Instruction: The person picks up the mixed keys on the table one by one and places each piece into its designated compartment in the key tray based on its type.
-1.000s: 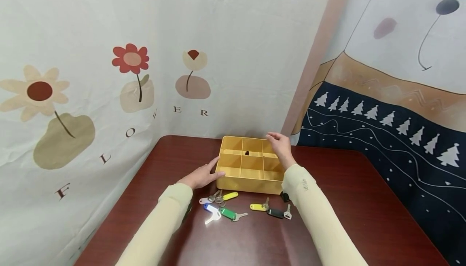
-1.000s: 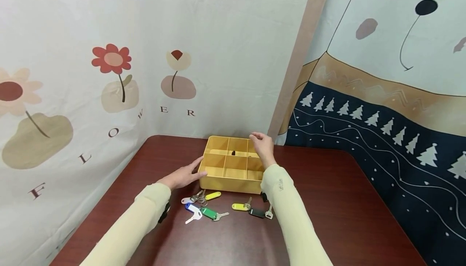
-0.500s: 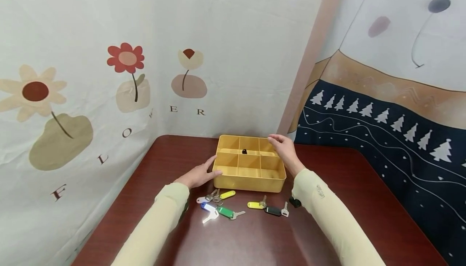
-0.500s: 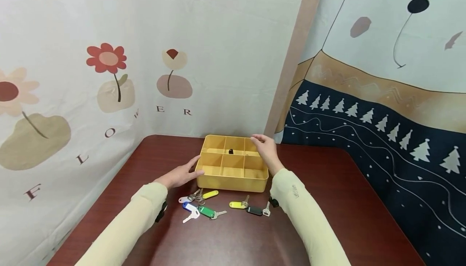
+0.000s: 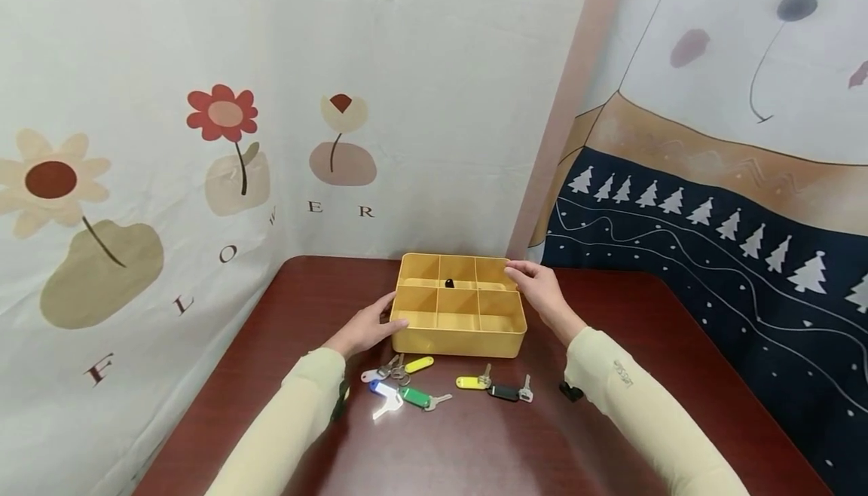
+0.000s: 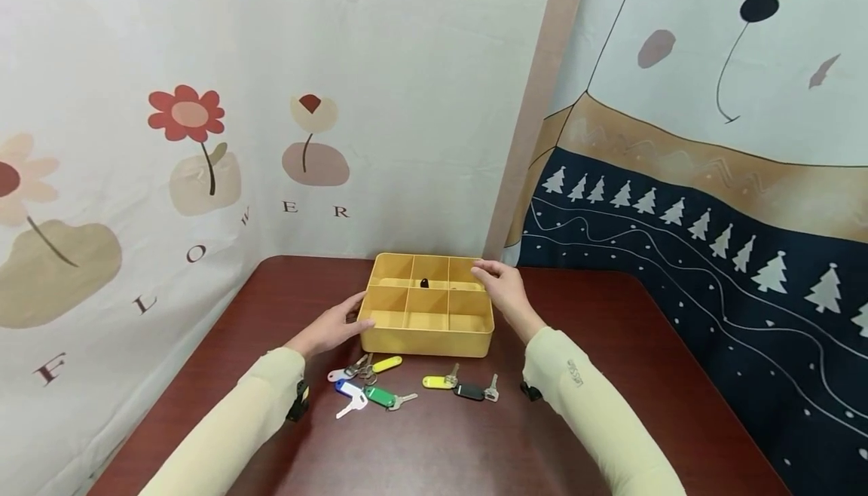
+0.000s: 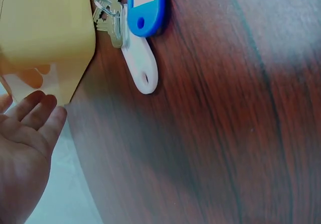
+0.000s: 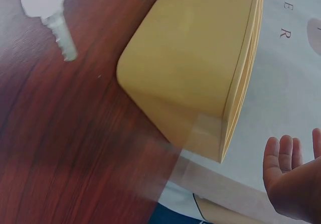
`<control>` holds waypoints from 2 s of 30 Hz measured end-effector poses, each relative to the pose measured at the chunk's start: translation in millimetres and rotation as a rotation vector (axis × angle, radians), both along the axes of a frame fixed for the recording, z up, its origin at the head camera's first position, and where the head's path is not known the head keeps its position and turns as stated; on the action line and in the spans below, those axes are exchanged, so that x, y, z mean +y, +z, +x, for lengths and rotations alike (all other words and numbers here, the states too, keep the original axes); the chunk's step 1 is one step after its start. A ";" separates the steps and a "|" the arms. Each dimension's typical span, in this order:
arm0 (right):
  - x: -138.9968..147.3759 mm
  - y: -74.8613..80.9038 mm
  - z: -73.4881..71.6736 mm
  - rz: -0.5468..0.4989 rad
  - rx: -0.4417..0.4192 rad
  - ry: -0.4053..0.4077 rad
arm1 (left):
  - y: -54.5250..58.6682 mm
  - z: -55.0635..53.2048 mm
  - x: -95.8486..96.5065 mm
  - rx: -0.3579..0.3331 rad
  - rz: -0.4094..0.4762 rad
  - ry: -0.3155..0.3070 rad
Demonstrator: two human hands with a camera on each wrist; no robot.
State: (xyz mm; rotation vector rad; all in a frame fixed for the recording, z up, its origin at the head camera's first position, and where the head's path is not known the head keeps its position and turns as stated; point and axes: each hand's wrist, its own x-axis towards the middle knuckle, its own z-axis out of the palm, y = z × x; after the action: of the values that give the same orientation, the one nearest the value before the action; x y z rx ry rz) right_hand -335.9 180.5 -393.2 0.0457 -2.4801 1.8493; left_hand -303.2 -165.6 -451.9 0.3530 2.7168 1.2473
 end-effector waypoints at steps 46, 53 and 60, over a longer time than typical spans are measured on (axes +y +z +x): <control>69.6 -71.7 79.9 0.224 -0.049 0.092 | 3.8 -7.4 -3.7 -0.063 0.015 -0.056; 68.2 -88.0 95.2 0.349 0.052 0.176 | 2.0 -8.6 -3.4 -0.082 0.037 -0.052; 63.3 -98.9 104.9 0.360 0.179 0.282 | 3.2 -8.3 -5.0 -0.066 0.015 -0.055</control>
State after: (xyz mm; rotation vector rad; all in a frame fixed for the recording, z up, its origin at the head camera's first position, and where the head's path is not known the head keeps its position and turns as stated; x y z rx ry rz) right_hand -230.9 243.8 -492.1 0.5732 -2.7496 1.3713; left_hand -311.4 -170.6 -448.7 0.3789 2.6254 1.2428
